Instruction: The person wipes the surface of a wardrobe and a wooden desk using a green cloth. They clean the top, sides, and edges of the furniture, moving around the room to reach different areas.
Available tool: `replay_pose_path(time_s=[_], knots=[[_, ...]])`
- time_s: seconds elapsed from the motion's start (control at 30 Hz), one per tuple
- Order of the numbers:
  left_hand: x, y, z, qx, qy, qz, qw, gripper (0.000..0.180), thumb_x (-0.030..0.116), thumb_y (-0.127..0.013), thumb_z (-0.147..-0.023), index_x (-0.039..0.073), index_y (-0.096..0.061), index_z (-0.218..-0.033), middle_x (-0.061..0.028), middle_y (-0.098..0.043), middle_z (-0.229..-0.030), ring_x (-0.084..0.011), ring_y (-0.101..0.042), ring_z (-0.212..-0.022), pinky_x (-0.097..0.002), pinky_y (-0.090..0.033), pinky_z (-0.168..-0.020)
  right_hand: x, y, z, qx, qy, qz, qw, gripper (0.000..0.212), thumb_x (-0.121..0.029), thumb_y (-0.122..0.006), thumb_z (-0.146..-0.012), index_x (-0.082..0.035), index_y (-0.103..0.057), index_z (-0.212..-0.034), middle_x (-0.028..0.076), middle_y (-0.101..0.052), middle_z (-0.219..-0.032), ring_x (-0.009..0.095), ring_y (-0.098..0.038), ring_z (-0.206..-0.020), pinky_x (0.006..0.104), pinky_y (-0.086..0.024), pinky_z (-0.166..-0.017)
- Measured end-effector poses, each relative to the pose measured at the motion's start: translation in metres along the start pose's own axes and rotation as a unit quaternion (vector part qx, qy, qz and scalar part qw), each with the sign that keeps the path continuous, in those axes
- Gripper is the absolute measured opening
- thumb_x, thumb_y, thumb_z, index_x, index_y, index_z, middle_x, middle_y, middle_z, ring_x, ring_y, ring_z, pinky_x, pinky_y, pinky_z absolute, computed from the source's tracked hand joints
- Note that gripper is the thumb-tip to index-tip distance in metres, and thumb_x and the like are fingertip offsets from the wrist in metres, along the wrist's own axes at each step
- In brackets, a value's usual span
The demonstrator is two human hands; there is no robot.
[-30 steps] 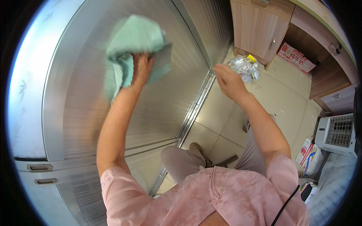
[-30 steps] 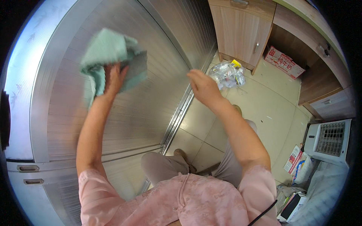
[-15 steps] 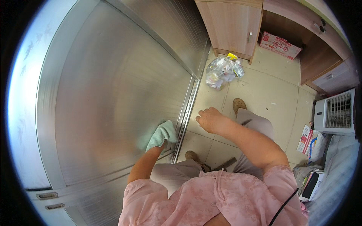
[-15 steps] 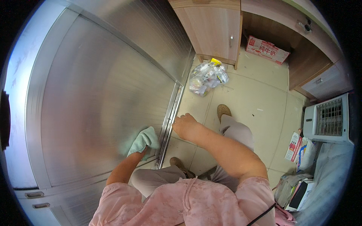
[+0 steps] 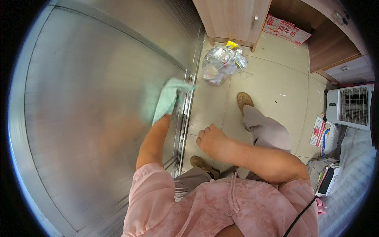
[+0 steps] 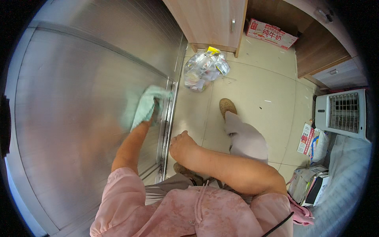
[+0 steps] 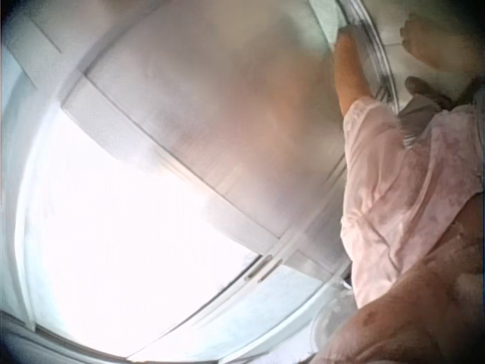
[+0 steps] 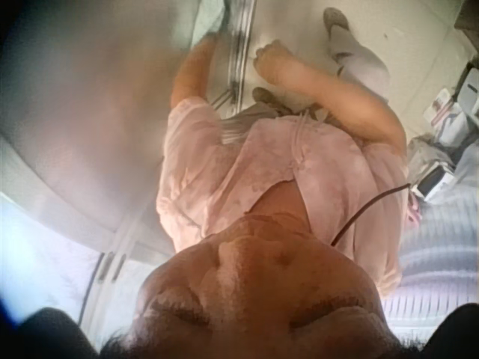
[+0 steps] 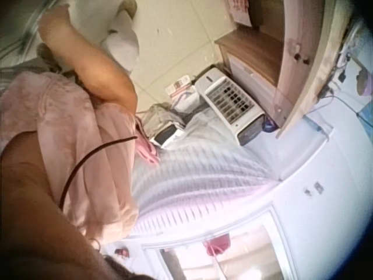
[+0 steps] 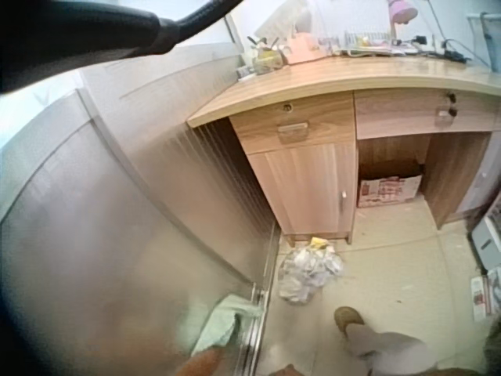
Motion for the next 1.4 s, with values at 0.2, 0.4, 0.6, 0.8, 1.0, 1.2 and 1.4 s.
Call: replay_pose_path(time_s=[0.2,0.4,0.6,0.8,1.0,1.2,1.4], knots=[[0.051,-0.109,0.073,-0.141,-0.053,0.094,0.984,0.055,0.03,-0.056,-0.089,0.006,-0.044,-0.137,-0.0127,-0.036,-0.145,-0.0289,-0.032,-0.133,-0.0469,-0.022,-0.111,0.007,0.007,0.016,0.054,-0.001,-0.017,0.998,0.028,-0.014,-0.058,-0.078,0.002,-0.061,-0.101,0.014,-0.06,-0.099,0.028,-0.058,-0.093,0.0399,-0.04,-0.087],[0.044,-0.135,-0.006,-0.114,-0.038,0.156,0.98,0.054,0.03,-0.055,-0.09,0.006,-0.045,-0.136,-0.0133,-0.037,-0.143,-0.0295,-0.034,-0.131,-0.0462,-0.023,-0.11,0.016,0.011,0.025,0.069,-0.014,-0.042,0.997,0.033,-0.014,-0.059,-0.077,0.004,-0.06,-0.104,0.018,-0.059,-0.101,0.03,-0.058,-0.094,0.0421,-0.04,-0.091],[0.043,-0.126,-0.134,-0.07,-0.006,0.232,0.97,0.052,0.031,-0.054,-0.091,0.006,-0.045,-0.136,-0.0138,-0.039,-0.142,-0.0301,-0.036,-0.13,-0.0455,-0.025,-0.109,0.014,0.004,0.017,0.019,-0.024,-0.074,0.997,0.04,-0.015,-0.059,-0.077,0.007,-0.058,-0.11,0.022,-0.058,-0.108,0.033,-0.058,-0.096,0.0453,-0.039,-0.093],[0.081,-0.163,-0.094,-0.103,-0.042,0.236,0.965,0.051,0.031,-0.053,-0.091,0.006,-0.046,-0.135,-0.0144,-0.041,-0.141,-0.0307,-0.038,-0.128,-0.0447,-0.027,-0.108,0.023,0.007,0.01,-0.002,-0.055,-0.084,0.995,0.041,-0.015,-0.058,-0.079,0.007,-0.057,-0.114,0.024,-0.056,-0.113,0.035,-0.057,-0.101,0.0474,-0.038,-0.097],[0.092,-0.186,0.017,-0.142,-0.077,0.22,0.962,0.05,0.032,-0.052,-0.092,0.006,-0.047,-0.135,-0.0149,-0.043,-0.139,-0.0313,-0.04,-0.126,-0.044,-0.029,-0.107,0.025,0.008,0.01,-0.008,-0.061,-0.071,0.996,0.046,-0.017,-0.063,-0.075,0.007,-0.057,-0.114,0.023,-0.056,-0.112,0.034,-0.056,-0.102,0.0466,-0.038,-0.096],[0.078,-0.181,0.092,-0.144,-0.072,0.217,0.963,0.049,0.032,-0.051,-0.093,0.005,-0.048,-0.134,-0.0155,-0.044,-0.138,-0.0319,-0.043,-0.124,-0.0433,-0.031,-0.106,0.019,0.008,0.011,0.012,-0.03,-0.053,0.998,0.045,-0.016,-0.064,-0.072,0.006,-0.058,-0.111,0.021,-0.057,-0.107,0.033,-0.056,-0.099,0.0443,-0.038,-0.093],[0.05,-0.161,-0.016,-0.073,0.012,0.262,0.962,0.048,0.033,-0.05,-0.094,0.005,-0.048,-0.134,-0.0161,-0.046,-0.136,-0.0325,-0.045,-0.123,-0.0426,-0.033,-0.105,0.003,0.006,0.008,0.026,-0.011,-0.06,0.998,0.04,-0.013,-0.064,-0.071,0.007,-0.059,-0.105,0.02,-0.057,-0.1,0.032,-0.056,-0.097,0.0426,-0.039,-0.09]])
Point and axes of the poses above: each hand's wrist, its own z-axis away from the middle knuckle, its own y-axis out of the back of the hand, x = y × z, the point moved 2 cm from there along -z, towards the middle knuckle
